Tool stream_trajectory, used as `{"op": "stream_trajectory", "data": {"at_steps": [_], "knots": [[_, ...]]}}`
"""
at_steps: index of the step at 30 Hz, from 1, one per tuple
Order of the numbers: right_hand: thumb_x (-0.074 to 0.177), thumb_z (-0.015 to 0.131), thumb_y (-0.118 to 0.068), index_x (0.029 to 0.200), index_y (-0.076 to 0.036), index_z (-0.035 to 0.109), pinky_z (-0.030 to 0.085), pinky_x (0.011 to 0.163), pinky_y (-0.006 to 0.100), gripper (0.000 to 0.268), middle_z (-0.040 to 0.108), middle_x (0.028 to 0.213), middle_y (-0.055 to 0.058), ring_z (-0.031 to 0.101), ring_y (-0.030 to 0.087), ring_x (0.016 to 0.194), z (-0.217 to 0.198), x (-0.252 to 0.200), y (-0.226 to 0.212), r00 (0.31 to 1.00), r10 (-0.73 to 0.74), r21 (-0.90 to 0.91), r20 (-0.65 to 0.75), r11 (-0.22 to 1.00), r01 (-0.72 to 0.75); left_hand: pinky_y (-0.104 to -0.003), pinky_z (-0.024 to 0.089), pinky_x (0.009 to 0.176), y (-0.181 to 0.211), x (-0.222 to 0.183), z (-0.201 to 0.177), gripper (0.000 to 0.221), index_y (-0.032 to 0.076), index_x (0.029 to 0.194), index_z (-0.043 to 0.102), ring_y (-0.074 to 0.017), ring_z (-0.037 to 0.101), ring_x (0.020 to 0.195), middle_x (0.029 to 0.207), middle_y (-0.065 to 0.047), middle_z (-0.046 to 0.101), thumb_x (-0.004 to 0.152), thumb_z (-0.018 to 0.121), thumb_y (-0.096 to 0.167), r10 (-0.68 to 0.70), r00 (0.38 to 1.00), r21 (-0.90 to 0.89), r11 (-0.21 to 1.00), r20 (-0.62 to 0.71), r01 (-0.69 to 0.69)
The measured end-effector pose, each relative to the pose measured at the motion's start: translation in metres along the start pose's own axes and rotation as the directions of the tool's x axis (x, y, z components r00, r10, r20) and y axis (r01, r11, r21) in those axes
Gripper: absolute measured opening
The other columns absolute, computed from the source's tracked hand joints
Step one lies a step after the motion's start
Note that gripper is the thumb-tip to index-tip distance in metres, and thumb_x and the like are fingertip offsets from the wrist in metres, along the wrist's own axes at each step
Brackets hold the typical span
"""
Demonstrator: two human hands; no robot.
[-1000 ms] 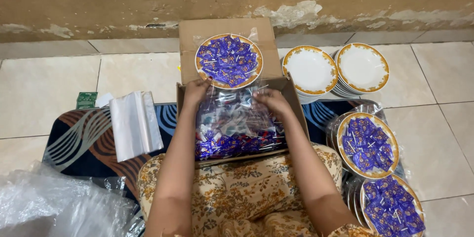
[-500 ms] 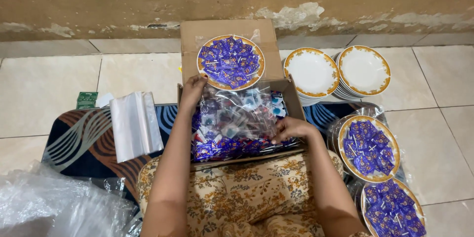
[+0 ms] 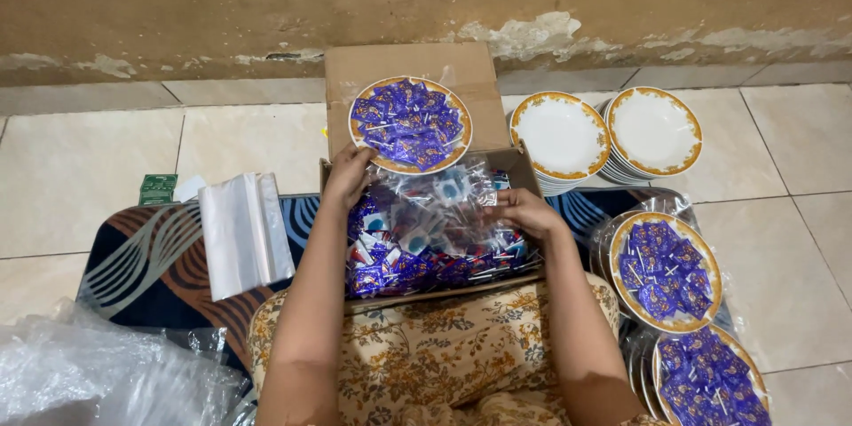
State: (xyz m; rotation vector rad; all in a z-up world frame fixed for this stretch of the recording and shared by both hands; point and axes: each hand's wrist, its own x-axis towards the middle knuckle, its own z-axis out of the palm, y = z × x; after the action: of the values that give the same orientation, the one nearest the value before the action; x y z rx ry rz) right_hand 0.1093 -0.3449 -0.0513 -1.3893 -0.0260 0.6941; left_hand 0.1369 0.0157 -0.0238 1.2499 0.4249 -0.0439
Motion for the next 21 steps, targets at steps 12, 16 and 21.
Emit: {"op": "stream_trajectory", "data": {"at_steps": [12, 16, 21], "knots": [[0.085, 0.082, -0.007, 0.105, 0.004, 0.078, 0.058, 0.07, 0.03, 0.023, 0.076, 0.086, 0.009, 0.069, 0.015, 0.075, 0.056, -0.023, -0.006, 0.997, -0.018, -0.207, -0.079, 0.978, 0.002, -0.039, 0.064, 0.07, -0.012, -0.047, -0.015, 0.028, 0.002, 0.107, 0.066, -0.0217, 0.067, 0.076, 0.094, -0.01, 0.059, 0.082, 0.069, 0.014, -0.033, 0.997, -0.145, 0.988, 0.076, 0.043], [0.078, 0.088, -0.011, 0.1, 0.0, 0.08, 0.059, 0.068, 0.037, 0.026, 0.076, 0.08, 0.015, 0.072, 0.023, 0.072, 0.037, 0.023, 0.013, 0.956, -0.214, -0.353, -0.202, 0.926, 0.133, -0.038, 0.064, 0.066, -0.007, -0.072, -0.012, 0.03, 0.002, 0.105, 0.066, -0.0227, 0.069, 0.071, 0.09, -0.01, 0.061, 0.078, 0.069, 0.015, -0.037, 0.991, -0.121, 0.991, 0.125, 0.052], [0.076, 0.087, -0.016, 0.086, -0.004, 0.082, 0.052, 0.067, 0.037, 0.017, 0.074, 0.071, 0.014, 0.071, 0.019, 0.073, -0.022, 0.067, 0.06, 0.813, -0.435, -0.541, -0.388, 0.821, 0.182, -0.041, 0.061, 0.06, -0.029, -0.076, -0.021, 0.024, -0.001, 0.091, 0.07, -0.0255, 0.068, 0.064, 0.075, -0.015, 0.065, 0.071, 0.066, 0.012, -0.018, 0.959, -0.047, 0.998, 0.284, 0.033]]}}
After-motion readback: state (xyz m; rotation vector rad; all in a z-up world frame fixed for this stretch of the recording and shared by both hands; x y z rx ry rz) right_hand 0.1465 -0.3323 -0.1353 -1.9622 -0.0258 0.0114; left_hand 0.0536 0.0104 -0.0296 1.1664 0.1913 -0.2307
